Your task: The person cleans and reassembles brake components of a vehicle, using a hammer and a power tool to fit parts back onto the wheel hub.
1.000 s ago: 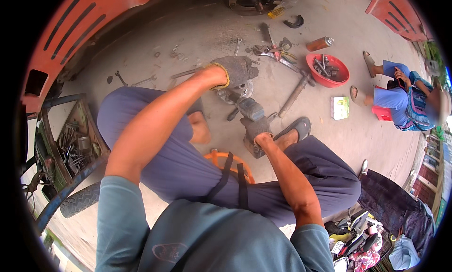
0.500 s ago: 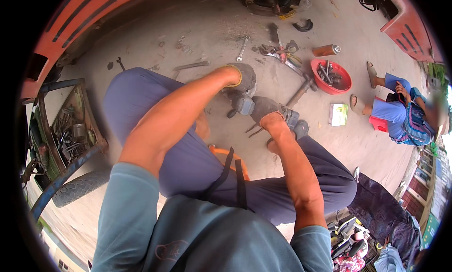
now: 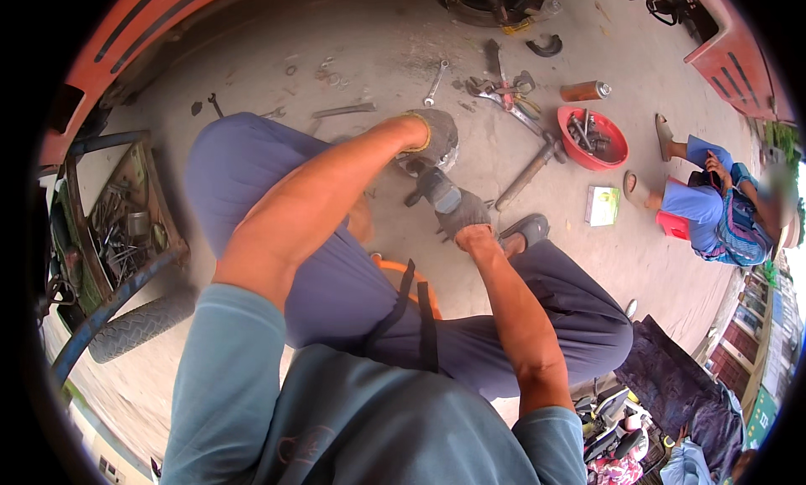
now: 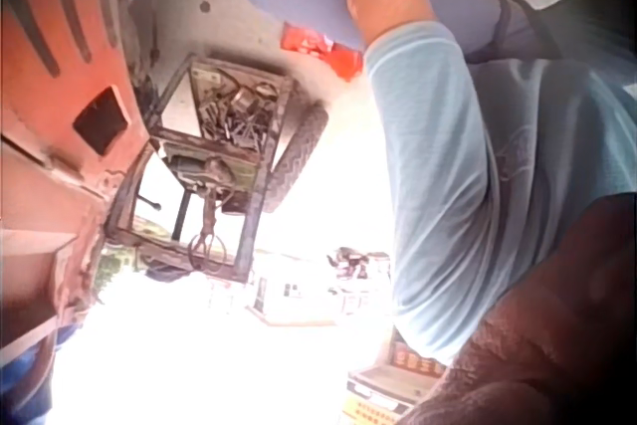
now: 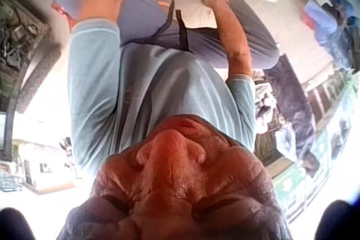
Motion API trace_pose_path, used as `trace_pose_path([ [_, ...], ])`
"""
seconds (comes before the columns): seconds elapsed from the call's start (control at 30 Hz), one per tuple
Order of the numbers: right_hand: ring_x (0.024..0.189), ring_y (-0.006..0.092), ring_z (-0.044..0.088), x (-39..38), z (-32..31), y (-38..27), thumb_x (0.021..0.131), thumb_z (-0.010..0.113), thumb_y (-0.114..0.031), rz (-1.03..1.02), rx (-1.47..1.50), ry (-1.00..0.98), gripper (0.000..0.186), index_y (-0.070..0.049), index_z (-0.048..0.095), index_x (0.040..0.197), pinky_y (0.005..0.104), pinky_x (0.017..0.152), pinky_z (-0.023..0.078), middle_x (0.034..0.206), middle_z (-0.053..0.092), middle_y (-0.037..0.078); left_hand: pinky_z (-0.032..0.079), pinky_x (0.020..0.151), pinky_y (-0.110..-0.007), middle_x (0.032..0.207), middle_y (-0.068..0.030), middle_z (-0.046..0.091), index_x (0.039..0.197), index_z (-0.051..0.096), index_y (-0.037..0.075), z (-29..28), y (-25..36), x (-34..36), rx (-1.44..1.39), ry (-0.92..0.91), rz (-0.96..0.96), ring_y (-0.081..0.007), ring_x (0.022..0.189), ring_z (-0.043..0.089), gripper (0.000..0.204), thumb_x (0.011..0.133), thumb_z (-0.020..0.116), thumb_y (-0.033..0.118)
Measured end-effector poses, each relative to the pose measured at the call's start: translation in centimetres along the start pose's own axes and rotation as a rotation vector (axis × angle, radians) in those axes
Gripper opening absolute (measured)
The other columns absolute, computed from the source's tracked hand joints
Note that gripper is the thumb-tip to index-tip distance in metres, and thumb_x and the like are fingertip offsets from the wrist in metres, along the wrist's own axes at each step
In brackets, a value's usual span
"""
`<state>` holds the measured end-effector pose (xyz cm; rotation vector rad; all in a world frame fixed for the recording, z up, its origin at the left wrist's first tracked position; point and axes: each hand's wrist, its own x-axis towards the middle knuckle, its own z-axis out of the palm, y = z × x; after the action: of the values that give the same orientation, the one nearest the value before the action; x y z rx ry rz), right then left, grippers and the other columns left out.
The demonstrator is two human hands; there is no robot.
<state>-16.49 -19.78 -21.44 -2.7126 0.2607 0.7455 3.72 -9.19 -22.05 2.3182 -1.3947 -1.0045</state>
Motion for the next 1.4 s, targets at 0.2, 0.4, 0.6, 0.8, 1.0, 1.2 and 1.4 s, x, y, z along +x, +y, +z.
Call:
trace_pose_path([
  [0.2, 0.059, 0.0248, 0.058, 0.2, -1.0, -2.8, 0.085, 0.073, -0.019, 0.766, 1.310, -0.202, 0.016, -0.011, 0.063, 0.095, 0.0419, 0.053, 0.049, 0.070, 0.060, 0.008, 0.054, 0.073, -0.046, 0.094, -0.0189, 0.074, 0.095, 0.078, 0.006, -0.2, -1.2, -1.3, 0.203, -0.110, 0.163, -0.0353, 0.081, 0.070, 0.030, 0.069, 0.075, 0.021],
  [0.4, 0.048, 0.0205, 0.052, -4.2, -3.5, -0.6, 0.082, 0.077, -0.016, 0.822, 1.669, -0.105, 0.023, -0.011, 0.060, 0.097, 0.0367, 0.044, 0.048, 0.063, 0.054, 0.005, 0.053, 0.090, -0.045, 0.117, -0.0158, 0.070, 0.111, 0.071, 0.009, -3.2, 4.0, -3.7, 0.077, -0.010, 0.090, -0.0328, 0.106, 0.067, 0.042, 0.073, 0.077, 0.024],
  [0.6, 0.052, 0.0169, 0.054, -8.3, -10.8, -1.0, 0.082, 0.075, -0.014, 0.512, 1.418, -0.020, 0.014, -0.006, 0.065, 0.086, 0.0359, 0.049, 0.043, 0.064, 0.056, 0.004, 0.052, 0.094, -0.045, 0.117, -0.0149, 0.070, 0.120, 0.063, 0.012, -4.0, 8.7, -5.1, 0.099, 0.025, 0.240, -0.0328, 0.113, 0.065, 0.047, 0.077, 0.076, 0.028],
  [0.8, 0.056, 0.0148, 0.057, -14.8, -17.6, 1.8, 0.080, 0.078, -0.019, 0.525, 1.464, 0.157, 0.020, -0.002, 0.067, 0.083, 0.0338, 0.051, 0.047, 0.067, 0.060, 0.005, 0.054, 0.079, -0.047, 0.100, -0.0171, 0.070, 0.113, 0.062, 0.012, -5.9, 13.9, -2.6, -0.045, 0.371, 0.373, -0.0389, 0.093, 0.068, 0.031, 0.087, 0.068, 0.028],
  [1.0, 0.051, 0.0135, 0.054, -17.5, -22.4, 3.7, 0.081, 0.077, -0.022, 0.451, 1.503, 0.116, 0.022, -0.003, 0.066, 0.087, 0.0308, 0.047, 0.047, 0.065, 0.057, 0.004, 0.053, 0.079, -0.048, 0.097, -0.0175, 0.071, 0.118, 0.065, 0.012, -6.4, 12.9, 1.6, 0.126, 0.523, 0.410, -0.0397, 0.092, 0.068, 0.033, 0.089, 0.064, 0.028],
  [1.2, 0.070, 0.0136, 0.059, -20.5, -25.6, 9.3, 0.086, 0.075, -0.017, 0.240, 1.756, 0.649, 0.035, 0.000, 0.065, 0.114, 0.0312, 0.057, 0.049, 0.087, 0.064, 0.003, 0.053, 0.073, -0.044, 0.094, -0.0186, 0.072, 0.107, 0.067, 0.002, -7.5, 10.2, 3.7, -0.065, 0.366, -0.124, -0.0345, 0.082, 0.069, 0.040, 0.093, 0.067, 0.039],
  [1.4, 0.063, 0.0166, 0.057, -21.4, -28.7, 13.9, 0.088, 0.073, -0.014, 0.073, 1.900, 1.069, 0.029, 0.001, 0.065, 0.112, 0.0376, 0.062, 0.054, 0.076, 0.057, 0.005, 0.054, 0.063, -0.040, 0.082, -0.0108, 0.065, 0.096, 0.065, 0.001, -3.2, 9.2, 10.3, -0.242, -0.205, -0.163, -0.0213, 0.066, 0.064, 0.034, 0.087, 0.070, 0.033],
])
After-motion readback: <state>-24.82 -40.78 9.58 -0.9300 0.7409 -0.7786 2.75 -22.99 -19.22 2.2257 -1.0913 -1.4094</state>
